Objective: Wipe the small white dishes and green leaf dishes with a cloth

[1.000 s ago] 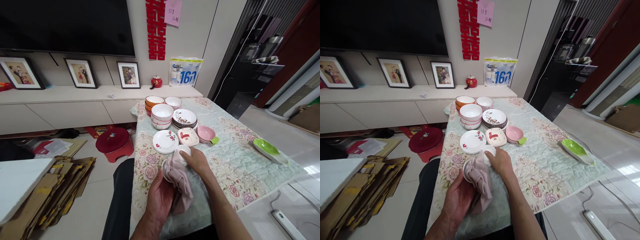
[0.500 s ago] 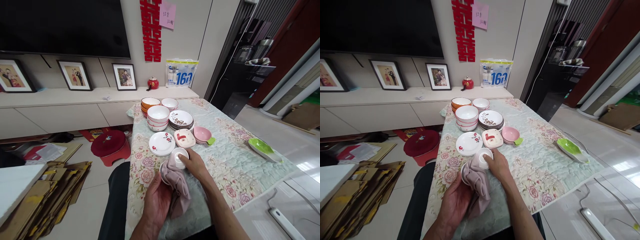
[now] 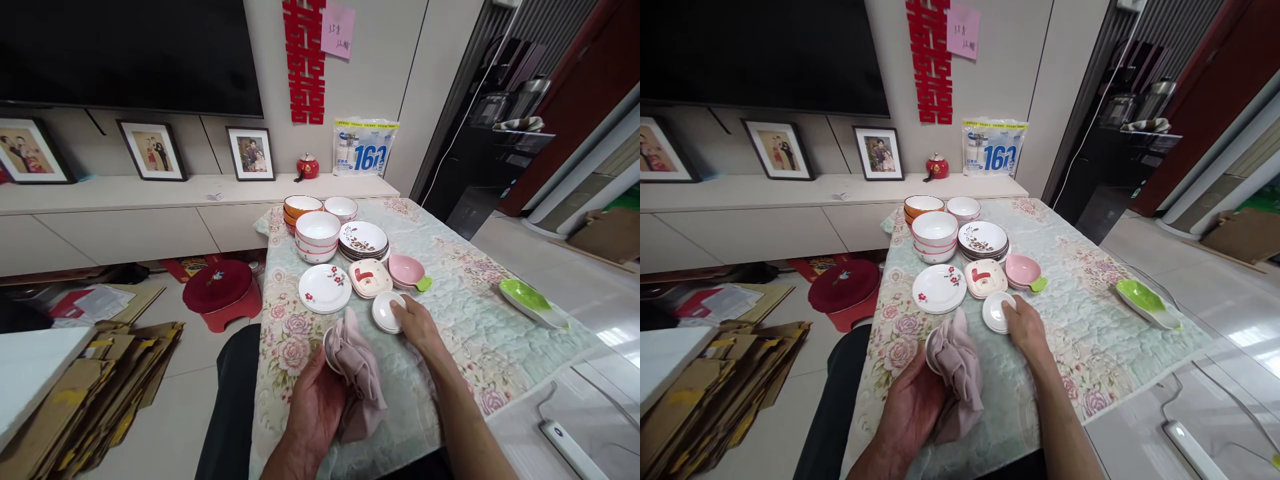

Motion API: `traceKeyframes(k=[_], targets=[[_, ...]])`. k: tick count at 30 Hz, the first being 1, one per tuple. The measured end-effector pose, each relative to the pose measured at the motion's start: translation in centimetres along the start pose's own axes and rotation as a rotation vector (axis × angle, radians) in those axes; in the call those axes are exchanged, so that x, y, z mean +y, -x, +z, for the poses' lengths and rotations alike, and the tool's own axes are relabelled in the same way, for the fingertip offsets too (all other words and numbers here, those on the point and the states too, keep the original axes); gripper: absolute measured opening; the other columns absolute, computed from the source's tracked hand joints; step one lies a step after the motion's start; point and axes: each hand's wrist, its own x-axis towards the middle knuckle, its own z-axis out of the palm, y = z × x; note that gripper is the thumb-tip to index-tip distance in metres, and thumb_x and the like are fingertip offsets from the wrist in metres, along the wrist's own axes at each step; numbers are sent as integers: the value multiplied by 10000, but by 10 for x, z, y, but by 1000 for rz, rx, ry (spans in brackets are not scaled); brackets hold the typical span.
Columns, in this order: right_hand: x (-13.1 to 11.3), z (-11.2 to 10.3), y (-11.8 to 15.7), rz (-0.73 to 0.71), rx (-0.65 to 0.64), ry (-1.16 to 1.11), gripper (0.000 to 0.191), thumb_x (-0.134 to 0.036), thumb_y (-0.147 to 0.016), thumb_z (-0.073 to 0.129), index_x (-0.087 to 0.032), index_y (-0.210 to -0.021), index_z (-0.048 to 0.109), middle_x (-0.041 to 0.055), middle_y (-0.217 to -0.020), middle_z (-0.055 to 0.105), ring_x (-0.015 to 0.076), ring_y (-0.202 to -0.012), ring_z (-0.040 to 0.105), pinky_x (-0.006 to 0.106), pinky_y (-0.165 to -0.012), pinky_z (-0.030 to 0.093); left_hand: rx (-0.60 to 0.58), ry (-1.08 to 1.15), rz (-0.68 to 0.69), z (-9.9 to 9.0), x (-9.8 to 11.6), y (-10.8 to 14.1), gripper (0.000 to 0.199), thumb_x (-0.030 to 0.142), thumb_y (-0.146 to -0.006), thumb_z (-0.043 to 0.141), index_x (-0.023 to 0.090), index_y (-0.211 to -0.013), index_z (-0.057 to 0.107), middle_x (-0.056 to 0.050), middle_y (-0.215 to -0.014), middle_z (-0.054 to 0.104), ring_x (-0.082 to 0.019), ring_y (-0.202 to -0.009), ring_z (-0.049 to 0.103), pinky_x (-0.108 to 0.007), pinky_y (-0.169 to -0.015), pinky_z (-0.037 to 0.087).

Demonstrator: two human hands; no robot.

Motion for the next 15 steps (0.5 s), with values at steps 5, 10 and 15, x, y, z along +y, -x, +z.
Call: traceKeyframes(k=[5, 10, 15], targets=[[5, -15, -12, 107, 62, 146, 445, -429, -912, 355, -155, -1058, 675, 140, -996, 716, 277, -923, 639, 332, -746, 435, 13, 10, -6, 2, 0, -1, 256, 264, -970, 513, 151, -1089, 709, -100, -1063, 756, -197, -945, 699, -371, -989, 502], [2, -20, -13, 134, 77, 237, 439, -445, -938, 355, -157, -989, 682, 156, -958, 708, 285, -905, 638, 333, -720, 402, 51, -38, -38, 11, 0, -4, 265, 286, -965, 517, 136, -1082, 700, -96, -1010, 760, -197, -884, 698, -371, -947, 510], [-1, -25, 10, 43, 216, 357, 521, -496, -987, 295, -153, -1009, 686, 164, -941, 687, 291, -899, 632, 352, -717, 413, 58, -79, -67, 32, 1, -11, 271, 294, -937, 548, 97, -1023, 714, -104, -898, 755, -197, -768, 682, -355, -842, 519]])
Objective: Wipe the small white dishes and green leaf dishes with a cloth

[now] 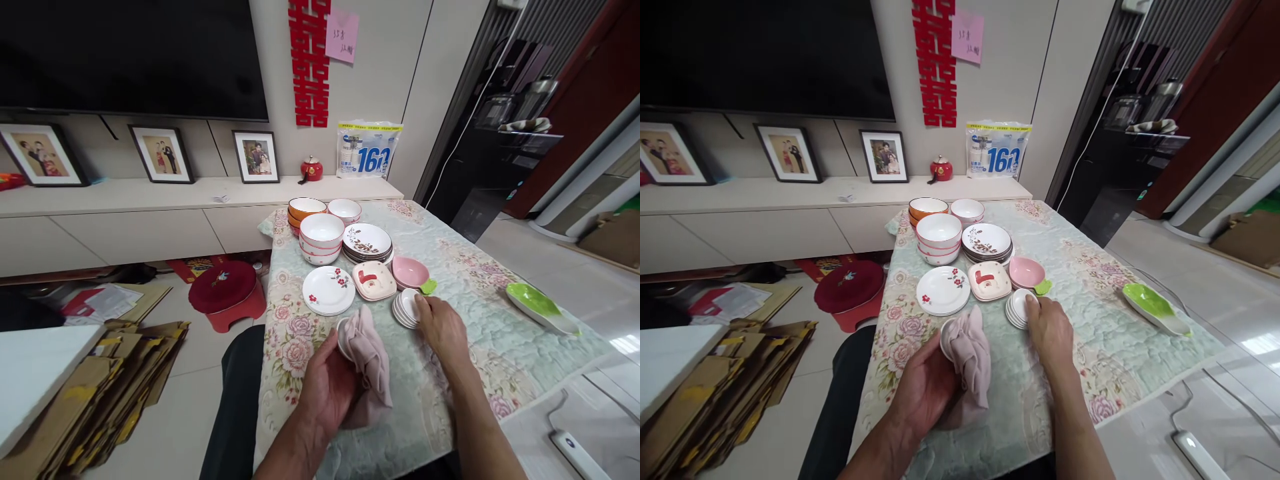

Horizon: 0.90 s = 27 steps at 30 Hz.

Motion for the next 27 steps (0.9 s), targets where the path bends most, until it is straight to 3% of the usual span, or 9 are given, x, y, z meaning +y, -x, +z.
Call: traceKeyframes(k=[3, 5, 9, 16, 22, 24, 27], targets=[[-6, -5, 20, -85, 214, 34, 482, -486, -971, 380, -139, -1142, 669, 166, -1008, 661, 295, -913, 625, 373, -749, 436, -18, -60, 0, 13, 3, -9, 275, 303, -930, 550, 101, -1016, 716, -91, -837, 752, -196, -708, 666, -345, -760, 515], [-10, -4, 28, -133, 274, 2, 461, -463, -966, 396, -149, -1164, 669, 151, -1036, 646, 280, -901, 624, 374, -761, 451, -16, -88, 1, 18, 3, -17, 288, 318, -932, 546, 100, -1024, 709, -92, -841, 754, -196, -719, 668, -331, -739, 510], [-5, 1, 24, -129, 220, -61, 410, -383, -942, 404, -132, -1084, 695, 147, -1017, 637, 269, -891, 622, 382, -790, 467, 53, -125, -5, 21, -3, -32, 255, 305, -930, 544, 107, -947, 702, -77, -771, 741, -177, -651, 646, -311, -689, 494], [15, 7, 11, -110, 112, -166, 412, -423, -898, 450, -129, -1019, 712, 140, -982, 659, 251, -831, 619, 391, -794, 475, 41, -91, -37, 17, -9, -37, 239, 275, -933, 544, 96, -941, 702, -91, -792, 751, -187, -672, 663, -322, -698, 500], [-5, -11, 28, -192, 306, -166, 392, -421, -924, 446, -141, -1007, 707, 175, -1034, 661, 313, -969, 593, 448, -854, 474, -26, -140, -38, 10, -6, -39, 239, 292, -912, 575, 107, -982, 710, -80, -837, 753, -191, -729, 666, -323, -740, 498], [-21, -17, 42, -267, 181, -340, 340, -409, -947, 462, -177, -1043, 691, 133, -1037, 680, 264, -914, 626, 386, -802, 504, -88, -172, -42, 7, -5, -41, 261, 310, -910, 583, 106, -1012, 711, -84, -861, 751, -197, -759, 670, -328, -771, 497], [-47, -16, 61, -460, -166, -502, 252, -360, -957, 512, -240, -1089, 689, 78, -1072, 704, 237, -976, 643, 348, -847, 519, -203, -185, -38, 4, -5, -42, 309, 323, -920, 573, 97, -1081, 707, -108, -968, 751, -223, -879, 682, -354, -889, 493]])
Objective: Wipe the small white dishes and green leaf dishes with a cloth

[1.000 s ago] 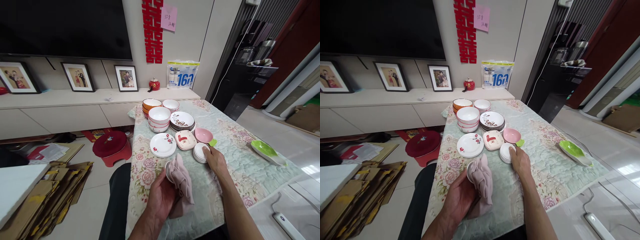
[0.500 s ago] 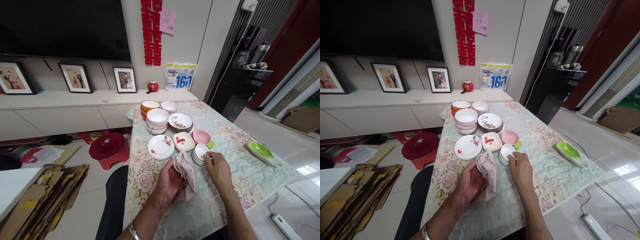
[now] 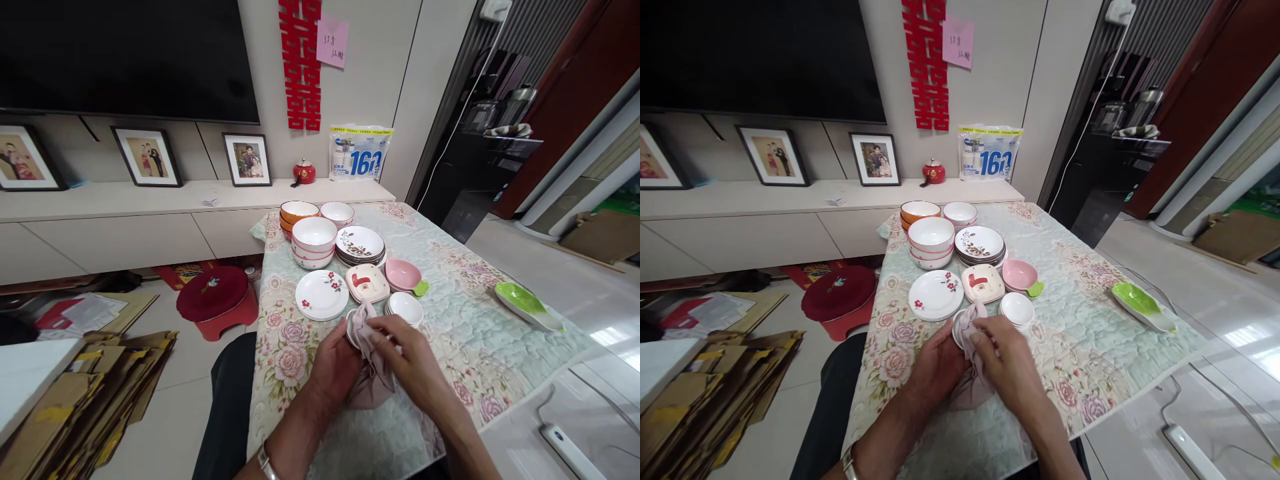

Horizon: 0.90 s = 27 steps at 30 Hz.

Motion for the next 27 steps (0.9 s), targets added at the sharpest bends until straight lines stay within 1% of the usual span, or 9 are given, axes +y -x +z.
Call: traceKeyframes(k=[2, 4, 9, 12, 15, 17, 20, 23, 27], targets=[[-7, 14, 0, -87, -80, 18, 229, -298, -970, 501, -249, -1085, 692, 73, -1086, 707, 245, -1018, 629, 371, -893, 508, -52, 5, 10, -2, 0, 0, 325, 319, -936, 544, 85, -1094, 706, -125, -1025, 748, -236, -953, 680, -371, -954, 482], [-4, 27, -4, -159, -64, 58, 246, -235, -984, 461, -240, -1085, 686, 76, -1076, 711, 244, -1001, 625, 383, -888, 505, -70, 15, 22, -4, 0, 0, 324, 308, -944, 528, 76, -1079, 710, -136, -1043, 746, -236, -991, 678, -366, -974, 483], [18, 47, -22, -319, 29, 93, 228, -180, -966, 465, -197, -1067, 669, 93, -1037, 710, 238, -987, 624, 361, -875, 505, 44, 17, 145, -3, 2, -2, 183, 216, -864, 662, 120, -1008, 718, -87, -990, 750, -180, -890, 683, -298, -882, 518], [20, 51, -27, -221, 66, 197, 244, -182, -958, 439, -172, -1016, 675, 116, -979, 702, 251, -954, 630, 370, -856, 500, 1, -79, 244, 2, 1, 0, 241, 219, -803, 745, 141, -1029, 718, -80, -1037, 742, -195, -933, 681, -311, -912, 502], [13, 45, -28, -53, 10, 196, 225, -201, -922, 467, -171, -943, 689, 96, -899, 706, 237, -851, 645, 342, -779, 499, -30, -144, 302, 6, -1, 3, 326, 238, -759, 797, 152, -1062, 714, -102, -1103, 735, -248, -1077, 658, -348, -989, 462], [9, 38, -29, 34, -87, 37, 199, -240, -898, 511, -186, -907, 703, 58, -856, 721, 212, -788, 657, 306, -725, 505, -6, -143, 301, 7, -2, 4, 367, 244, -740, 819, 163, -1081, 708, -103, -1123, 733, -254, -1116, 645, -354, -1011, 446], [7, 32, -33, 92, -167, -273, 192, -320, -887, 568, -208, -912, 721, 18, -845, 742, 196, -766, 685, 283, -688, 530, 7, -107, 279, 4, -3, 3, 337, 293, -762, 806, 161, -1058, 711, -93, -1084, 738, -231, -1037, 669, -334, -947, 481], [13, 39, -38, -31, -42, -362, 165, -330, -873, 617, -216, -925, 724, 35, -915, 751, 212, -860, 700, 315, -771, 552, 19, -17, 210, 0, -3, 0, 324, 358, -799, 769, 132, -1025, 715, -100, -1044, 740, -224, -982, 676, -329, -914, 501], [19, 53, -40, -233, 122, -132, 144, -228, -906, 562, -213, -954, 697, 75, -982, 726, 218, -980, 666, 347, -885, 522, 36, 4, 179, -1, -3, 0, 342, 345, -807, 757, 118, -1060, 712, -116, -1101, 734, -230, -1046, 658, -327, -975, 483]])
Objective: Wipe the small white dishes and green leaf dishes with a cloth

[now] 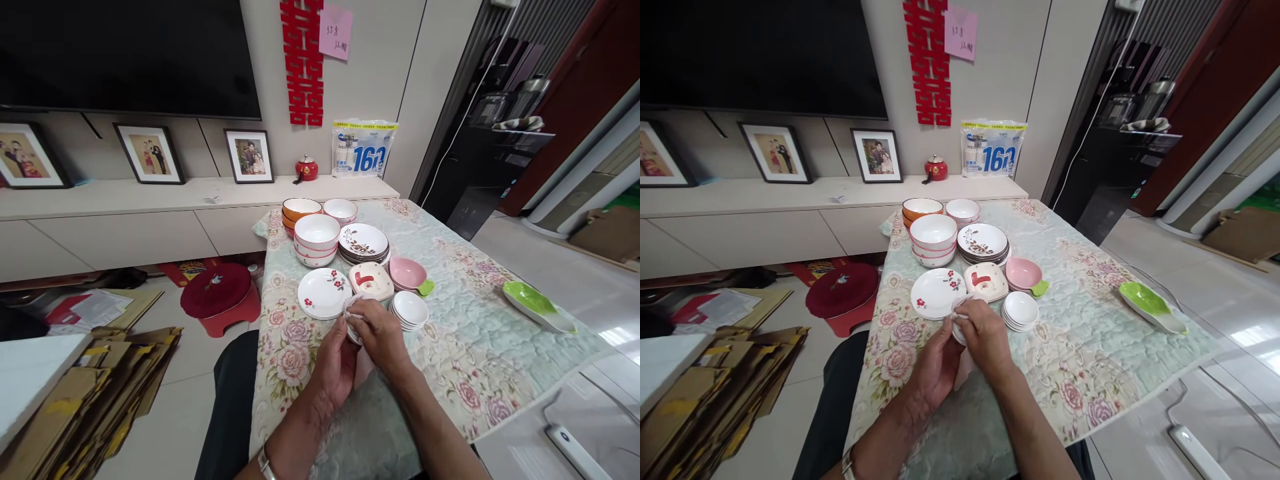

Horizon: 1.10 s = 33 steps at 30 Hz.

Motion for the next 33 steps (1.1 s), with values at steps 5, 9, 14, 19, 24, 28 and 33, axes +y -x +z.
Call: traceKeyframes(k=[5, 9, 14, 19, 24, 28, 33], targets=[[1, -1, 7, 99, -20, 281, 152, -193, -915, 510, -182, -944, 659, 94, -919, 699, 230, -891, 651, 345, -812, 505, -44, -152, 137, 5, 1, 6, 344, 281, -795, 773, 155, -1109, 708, -110, -1169, 727, -232, -1069, 658, -334, -986, 474], [4, -2, 11, 181, -33, 305, 149, -208, -902, 524, -172, -932, 665, 94, -902, 698, 224, -869, 657, 323, -790, 495, -22, -180, 161, 5, 0, 7, 388, 277, -757, 808, 163, -1116, 714, -114, -1173, 732, -246, -1077, 662, -349, -985, 471], [12, 4, 14, 168, 132, 266, 167, -237, -909, 525, -173, -961, 670, 84, -914, 719, 211, -836, 664, 327, -783, 505, -8, -236, 116, 4, -1, 7, 419, 310, -710, 846, 188, -1096, 736, -95, -1155, 743, -248, -1080, 665, -332, -959, 481], [10, 2, 16, -57, 263, 223, 173, -196, -942, 513, -178, -996, 676, 85, -919, 725, 215, -862, 678, 338, -784, 531, -88, -243, 51, 3, 1, 8, 421, 312, -705, 853, 192, -1093, 743, -75, -1111, 748, -209, -1011, 671, -302, -917, 490], [0, -3, 16, -299, 165, 95, 284, -101, -945, 504, -216, -1161, 648, 81, -1083, 714, 208, -1021, 650, 364, -902, 532, -80, -197, 14, -3, 3, 5, 314, 314, -696, 855, 145, -939, 751, -49, -881, 738, -141, -774, 648, -244, -729, 494], [3, 0, 16, -332, 106, 145, 364, -92, -951, 480, -209, -1267, 617, 114, -1182, 671, 228, -1077, 610, 404, -933, 521, -67, -221, 64, -4, 3, 6, 300, 339, -727, 832, 146, -941, 747, -51, -886, 737, -145, -788, 650, -252, -739, 497], [15, 3, 17, -140, 152, 252, 317, -170, -957, 482, -151, -1227, 646, 140, -1060, 689, 256, -972, 621, 419, -856, 531, -117, -339, 152, -3, 1, 8, 415, 320, -756, 809, 197, -1140, 712, -90, -1210, 717, -242, -1143, 634, -345, -1010, 459]])
